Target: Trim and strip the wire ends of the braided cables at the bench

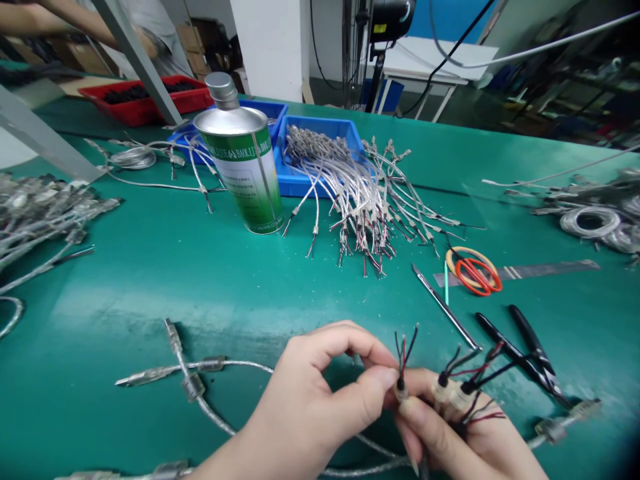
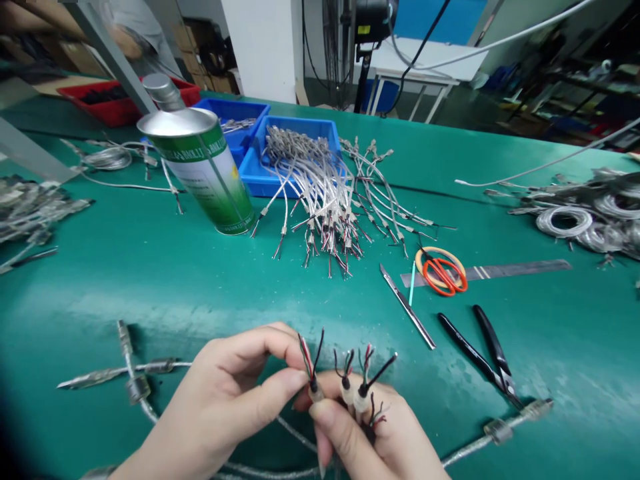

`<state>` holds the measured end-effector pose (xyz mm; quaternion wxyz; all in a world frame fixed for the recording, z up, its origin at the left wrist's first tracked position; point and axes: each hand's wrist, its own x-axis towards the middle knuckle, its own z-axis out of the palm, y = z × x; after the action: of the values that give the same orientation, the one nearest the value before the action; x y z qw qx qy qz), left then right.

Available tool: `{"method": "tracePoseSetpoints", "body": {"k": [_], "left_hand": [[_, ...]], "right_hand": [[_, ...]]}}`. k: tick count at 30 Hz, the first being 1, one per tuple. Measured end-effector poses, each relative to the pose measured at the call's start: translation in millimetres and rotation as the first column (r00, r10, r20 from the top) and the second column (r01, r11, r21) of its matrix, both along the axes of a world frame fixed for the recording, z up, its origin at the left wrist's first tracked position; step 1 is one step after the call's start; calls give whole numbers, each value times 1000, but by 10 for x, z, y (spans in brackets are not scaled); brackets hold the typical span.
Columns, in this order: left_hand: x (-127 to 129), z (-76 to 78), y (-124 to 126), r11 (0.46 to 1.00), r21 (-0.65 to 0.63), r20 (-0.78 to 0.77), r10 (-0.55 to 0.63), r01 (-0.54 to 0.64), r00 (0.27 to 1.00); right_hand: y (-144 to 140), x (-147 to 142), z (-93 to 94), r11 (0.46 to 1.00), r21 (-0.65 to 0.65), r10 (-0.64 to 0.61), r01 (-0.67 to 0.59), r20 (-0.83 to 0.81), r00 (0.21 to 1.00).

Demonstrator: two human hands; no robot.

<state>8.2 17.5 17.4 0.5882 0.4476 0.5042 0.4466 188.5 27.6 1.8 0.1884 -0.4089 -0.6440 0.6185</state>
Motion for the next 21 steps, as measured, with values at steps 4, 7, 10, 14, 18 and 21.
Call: {"method": "tracePoseSetpoints", "body": {"k": [4,7,10,14,18,21], "left_hand": [[6,-13,-4,1000,-10,-2,-17,17,1000],[27,-22,-4,998,-57,27,-12,13,1000],[53,-42,-13,997,-78,62,7,-2,998],[79,-93,-32,997,-72,186,28,-15,982],[92,-142,-33,997,-80,379,44,-14,925],[95,-154,-27,997,-79,456,53,-19,888]], "right_hand": [[-6,-6,-4,1000,-15,3,-3,-20,1000],[-12,-28,6,1000,22,-12,12,-6,1000],[-13,-49,12,999,43,-22,22,5,1000],[-3,-62,-1,999,41,-35,34,6,999],[-3,-47,-22,997,73,-6,6,-4,1000],[-13,-34,-28,997,79,-11,12,-6,1000]]}}
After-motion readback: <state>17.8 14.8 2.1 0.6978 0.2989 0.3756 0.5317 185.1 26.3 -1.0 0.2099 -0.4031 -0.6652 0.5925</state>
